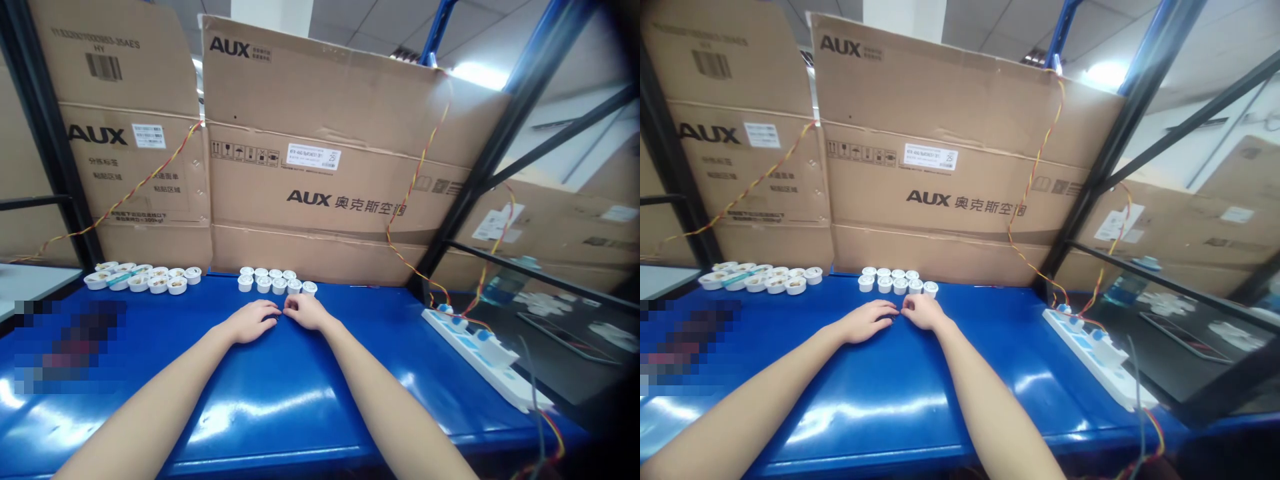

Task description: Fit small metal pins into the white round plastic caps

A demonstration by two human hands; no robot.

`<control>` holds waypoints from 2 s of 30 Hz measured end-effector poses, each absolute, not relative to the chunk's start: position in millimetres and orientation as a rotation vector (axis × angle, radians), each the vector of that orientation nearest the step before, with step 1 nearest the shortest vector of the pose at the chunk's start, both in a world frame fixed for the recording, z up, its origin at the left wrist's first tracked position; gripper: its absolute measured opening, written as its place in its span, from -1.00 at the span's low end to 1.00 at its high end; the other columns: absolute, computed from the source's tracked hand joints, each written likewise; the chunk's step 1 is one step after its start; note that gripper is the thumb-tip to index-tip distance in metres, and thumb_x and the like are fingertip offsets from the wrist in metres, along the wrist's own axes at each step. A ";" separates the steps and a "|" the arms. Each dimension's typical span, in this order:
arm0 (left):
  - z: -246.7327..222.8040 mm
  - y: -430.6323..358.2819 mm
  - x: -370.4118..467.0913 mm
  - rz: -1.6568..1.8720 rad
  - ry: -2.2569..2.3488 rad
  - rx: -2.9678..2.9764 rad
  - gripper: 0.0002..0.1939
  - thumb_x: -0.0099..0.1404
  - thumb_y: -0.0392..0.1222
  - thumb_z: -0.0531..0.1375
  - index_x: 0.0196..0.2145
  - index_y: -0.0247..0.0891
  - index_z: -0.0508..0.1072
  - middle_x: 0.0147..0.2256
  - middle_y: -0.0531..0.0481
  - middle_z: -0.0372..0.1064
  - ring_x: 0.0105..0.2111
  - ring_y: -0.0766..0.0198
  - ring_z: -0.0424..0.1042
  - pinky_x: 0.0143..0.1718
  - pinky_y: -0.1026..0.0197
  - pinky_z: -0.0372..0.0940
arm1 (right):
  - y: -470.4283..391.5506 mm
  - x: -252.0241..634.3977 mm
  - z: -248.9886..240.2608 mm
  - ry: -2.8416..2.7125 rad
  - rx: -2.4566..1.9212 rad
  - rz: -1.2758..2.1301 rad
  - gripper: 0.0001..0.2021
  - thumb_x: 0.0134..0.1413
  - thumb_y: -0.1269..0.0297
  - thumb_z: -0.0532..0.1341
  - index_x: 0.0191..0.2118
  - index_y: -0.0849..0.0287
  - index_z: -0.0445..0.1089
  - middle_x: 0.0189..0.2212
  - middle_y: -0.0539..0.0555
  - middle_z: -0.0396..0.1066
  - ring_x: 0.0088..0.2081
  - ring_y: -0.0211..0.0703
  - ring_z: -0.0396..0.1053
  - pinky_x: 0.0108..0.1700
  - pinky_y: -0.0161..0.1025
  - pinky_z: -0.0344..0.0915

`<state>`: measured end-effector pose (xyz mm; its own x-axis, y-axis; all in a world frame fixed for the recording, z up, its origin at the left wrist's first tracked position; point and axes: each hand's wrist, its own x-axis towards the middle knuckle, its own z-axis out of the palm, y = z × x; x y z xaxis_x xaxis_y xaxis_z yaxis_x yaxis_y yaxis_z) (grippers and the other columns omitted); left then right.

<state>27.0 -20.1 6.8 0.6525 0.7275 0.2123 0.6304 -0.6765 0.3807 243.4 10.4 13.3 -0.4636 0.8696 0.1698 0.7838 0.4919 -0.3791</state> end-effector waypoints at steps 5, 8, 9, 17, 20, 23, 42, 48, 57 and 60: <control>5.4 -19.0 26.6 0.514 1.089 2.606 -0.60 0.39 -0.03 -0.02 0.08 -0.12 0.41 0.16 -0.05 0.26 0.17 0.10 0.22 0.22 0.06 0.10 | 10.7 243.6 12.3 -2.402 -1.378 0.349 -0.89 0.08 0.26 0.19 -0.31 0.13 0.46 -0.40 -0.01 0.47 -0.40 -0.26 0.33 -0.39 -0.36 0.10; 5.7 -19.3 26.9 0.513 1.099 2.608 -0.61 0.39 -0.05 0.00 0.08 -0.12 0.41 0.16 -0.05 0.27 0.16 0.11 0.23 0.22 0.06 0.10 | 11.0 243.9 12.1 -2.402 -1.373 0.354 -0.88 0.08 0.26 0.20 -0.30 0.13 0.46 -0.39 -0.01 0.48 -0.39 -0.26 0.34 -0.39 -0.36 0.10; 5.9 -19.5 27.0 0.512 1.101 2.608 -0.61 0.38 -0.05 0.00 0.08 -0.11 0.41 0.16 -0.05 0.27 0.16 0.11 0.23 0.21 0.06 0.10 | 11.0 244.0 12.1 -2.402 -1.371 0.355 -0.88 0.08 0.26 0.20 -0.30 0.13 0.46 -0.39 0.00 0.48 -0.38 -0.26 0.34 -0.38 -0.36 0.11; 5.0 -19.6 26.9 0.522 1.081 2.634 -0.61 0.39 -0.05 -0.01 0.08 -0.11 0.40 0.16 -0.06 0.27 0.16 0.11 0.23 0.20 0.05 0.11 | 8.3 242.7 14.7 -2.426 -1.378 0.327 -0.88 0.10 0.25 0.20 -0.28 0.12 0.45 -0.37 -0.01 0.49 -0.36 -0.25 0.36 -0.35 -0.36 0.13; 4.8 -19.9 26.6 0.535 1.084 2.630 -0.61 0.39 -0.04 0.00 0.09 -0.11 0.39 0.16 -0.06 0.26 0.15 0.10 0.24 0.20 0.05 0.12 | 6.7 242.3 21.4 -2.448 -1.431 0.250 -0.87 0.11 0.22 0.19 -0.31 0.13 0.45 -0.37 0.01 0.48 -0.35 -0.23 0.35 -0.35 -0.35 0.12; 6.0 -21.2 26.8 0.572 1.083 2.611 -0.62 0.39 -0.05 0.00 0.09 -0.11 0.38 0.14 -0.03 0.28 0.13 0.13 0.26 0.19 0.09 0.14 | 7.4 246.3 29.4 -2.268 -1.582 0.009 -0.81 0.15 0.15 0.16 -0.29 0.13 0.44 -0.30 0.07 0.46 -0.27 -0.18 0.35 -0.29 -0.32 0.14; 13.2 -24.2 29.4 1.070 1.256 2.486 -0.57 0.29 -0.12 0.12 0.12 -0.15 0.28 0.08 -0.08 0.34 0.04 0.09 0.37 0.06 0.06 0.28 | 8.0 252.1 36.9 -1.930 -1.481 0.057 -0.76 -0.06 0.13 0.28 -0.32 0.13 0.29 -0.38 0.02 0.41 -0.34 -0.16 0.32 -0.30 -0.30 0.16; 16.0 -23.4 30.8 1.160 1.295 2.400 -0.50 0.22 -0.16 0.18 0.12 -0.15 0.27 0.06 -0.08 0.39 0.02 0.07 0.41 0.04 0.09 0.30 | -13.8 204.0 33.3 -2.028 -0.947 0.565 -0.67 -0.02 0.11 0.29 -0.14 0.12 0.33 -0.21 0.02 0.43 -0.38 -0.26 0.35 -0.30 -0.31 0.28; 15.3 -15.3 19.1 1.197 1.650 2.176 -0.58 0.24 -0.06 0.18 0.05 -0.10 0.29 0.01 -0.06 0.43 0.00 0.03 0.42 0.00 0.10 0.30 | 0.1 218.4 20.8 -2.294 -1.289 0.423 -0.83 0.13 0.24 0.18 -0.28 0.10 0.52 -0.28 0.00 0.54 -0.24 -0.20 0.43 -0.14 -0.31 0.27; 14.8 -16.4 21.4 1.158 1.692 2.180 -0.57 0.24 -0.03 0.18 0.05 -0.10 0.29 0.00 -0.06 0.43 -0.02 0.02 0.42 -0.02 0.10 0.31 | 0.7 211.2 16.7 -2.311 -1.442 0.403 -0.80 0.10 0.15 0.20 -0.28 0.08 0.55 -0.27 0.00 0.55 -0.24 -0.18 0.44 -0.20 -0.32 0.27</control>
